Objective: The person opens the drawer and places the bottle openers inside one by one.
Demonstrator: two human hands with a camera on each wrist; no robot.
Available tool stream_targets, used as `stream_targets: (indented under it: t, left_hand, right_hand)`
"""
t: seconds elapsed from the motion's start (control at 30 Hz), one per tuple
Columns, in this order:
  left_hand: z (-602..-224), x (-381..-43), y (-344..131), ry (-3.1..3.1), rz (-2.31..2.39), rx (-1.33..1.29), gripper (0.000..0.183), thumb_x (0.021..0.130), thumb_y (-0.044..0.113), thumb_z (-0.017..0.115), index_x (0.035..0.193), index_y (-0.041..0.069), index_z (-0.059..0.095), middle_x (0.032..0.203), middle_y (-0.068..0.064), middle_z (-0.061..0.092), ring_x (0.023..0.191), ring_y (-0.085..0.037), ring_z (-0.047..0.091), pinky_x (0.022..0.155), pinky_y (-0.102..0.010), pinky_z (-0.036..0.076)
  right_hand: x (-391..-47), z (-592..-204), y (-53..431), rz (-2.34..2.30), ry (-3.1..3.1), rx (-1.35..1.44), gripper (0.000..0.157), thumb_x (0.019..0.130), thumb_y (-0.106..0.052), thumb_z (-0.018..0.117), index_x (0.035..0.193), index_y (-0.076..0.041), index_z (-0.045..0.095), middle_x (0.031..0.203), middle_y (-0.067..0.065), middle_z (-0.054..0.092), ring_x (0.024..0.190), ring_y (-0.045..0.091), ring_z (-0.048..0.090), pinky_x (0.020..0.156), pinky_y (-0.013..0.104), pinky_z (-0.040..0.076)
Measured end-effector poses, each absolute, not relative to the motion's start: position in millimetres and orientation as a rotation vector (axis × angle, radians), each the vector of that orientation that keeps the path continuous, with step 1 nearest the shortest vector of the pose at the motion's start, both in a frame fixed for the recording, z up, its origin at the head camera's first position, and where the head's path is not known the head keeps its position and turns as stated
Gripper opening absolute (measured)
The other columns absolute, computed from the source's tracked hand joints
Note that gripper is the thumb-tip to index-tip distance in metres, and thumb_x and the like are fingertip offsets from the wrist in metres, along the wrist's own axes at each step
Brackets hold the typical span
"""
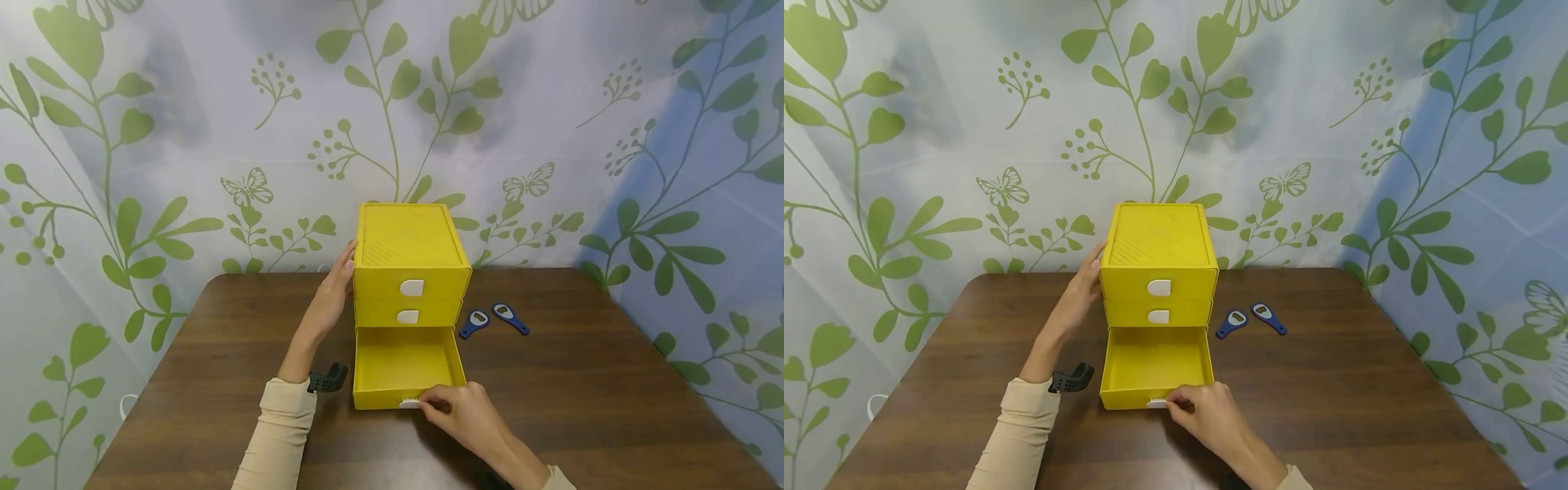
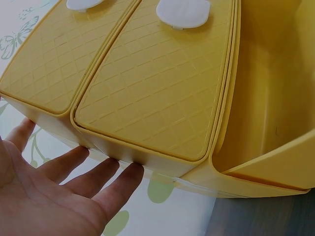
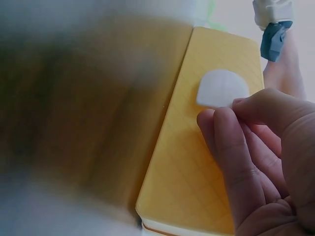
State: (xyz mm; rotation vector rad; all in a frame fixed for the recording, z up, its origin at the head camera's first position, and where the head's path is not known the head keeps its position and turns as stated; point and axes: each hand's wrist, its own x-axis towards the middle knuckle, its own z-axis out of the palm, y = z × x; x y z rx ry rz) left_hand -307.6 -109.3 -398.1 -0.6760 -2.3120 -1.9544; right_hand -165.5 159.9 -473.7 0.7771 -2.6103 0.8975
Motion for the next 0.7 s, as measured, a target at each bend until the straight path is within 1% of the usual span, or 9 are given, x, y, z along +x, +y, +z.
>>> stream_targets:
  t: [0.13,0.3,0.47,0.63,0.7]
  left_hand:
    - [-397.3,-307.3,-109.5,-2.303,-1.965,-0.679,0.055,0.110,0.056,0.031,0.163,0.043,0.021,0.171,0.009,0.017,0.156,-0.027,0.026,0.121,-0.061,0.029]
    - [-396.9,-307.1,-110.3,-2.311,-1.952,-0.676,0.055,0.110,0.056,0.031,0.163,0.043,0.021,0.171,0.011,0.016,0.157,-0.025,0.023,0.122,-0.061,0.027]
    - [-397.3,-306.7,-110.5,-2.320,-1.946,-0.666,0.055,0.110,0.057,0.031,0.163,0.045,0.021,0.171,0.012,0.016,0.157,-0.025,0.023,0.123,-0.061,0.026]
    - [-397.1,-306.1,-110.7,-2.333,-1.933,-0.652,0.055,0.110,0.058,0.031,0.162,0.046,0.021,0.171,0.013,0.016,0.157,-0.025,0.023,0.123,-0.062,0.025]
    - [-397.0,-306.1,-110.8,-2.346,-1.916,-0.637,0.055,0.109,0.060,0.031,0.162,0.048,0.021,0.170,0.016,0.017,0.156,-0.023,0.023,0.123,-0.061,0.024]
  right_hand:
    - [-160.3,-474.4,161.6,0.875,-2.597,0.782,0.008,0.089,-0.015,0.082,0.086,-0.022,0.081,0.083,-0.013,0.077,0.073,-0.011,0.065,0.063,0.009,0.053]
    - [-157.7,-476.5,163.5,0.866,-2.563,0.804,0.011,0.086,-0.012,0.083,0.085,-0.022,0.080,0.083,-0.015,0.076,0.073,-0.013,0.064,0.064,0.007,0.052]
    - [-158.3,-476.9,163.0,0.798,-2.488,0.907,0.011,0.084,-0.009,0.084,0.086,-0.019,0.080,0.083,-0.013,0.077,0.072,-0.011,0.064,0.062,0.006,0.051]
    - [-158.2,-473.5,161.8,0.763,-2.438,0.972,0.006,0.088,-0.012,0.082,0.087,-0.018,0.080,0.083,-0.011,0.077,0.070,-0.010,0.065,0.062,0.005,0.050]
    - [-158.2,-470.7,161.8,0.769,-2.430,0.976,0.005,0.090,-0.015,0.081,0.087,-0.018,0.081,0.083,-0.010,0.077,0.071,-0.009,0.066,0.062,0.005,0.051]
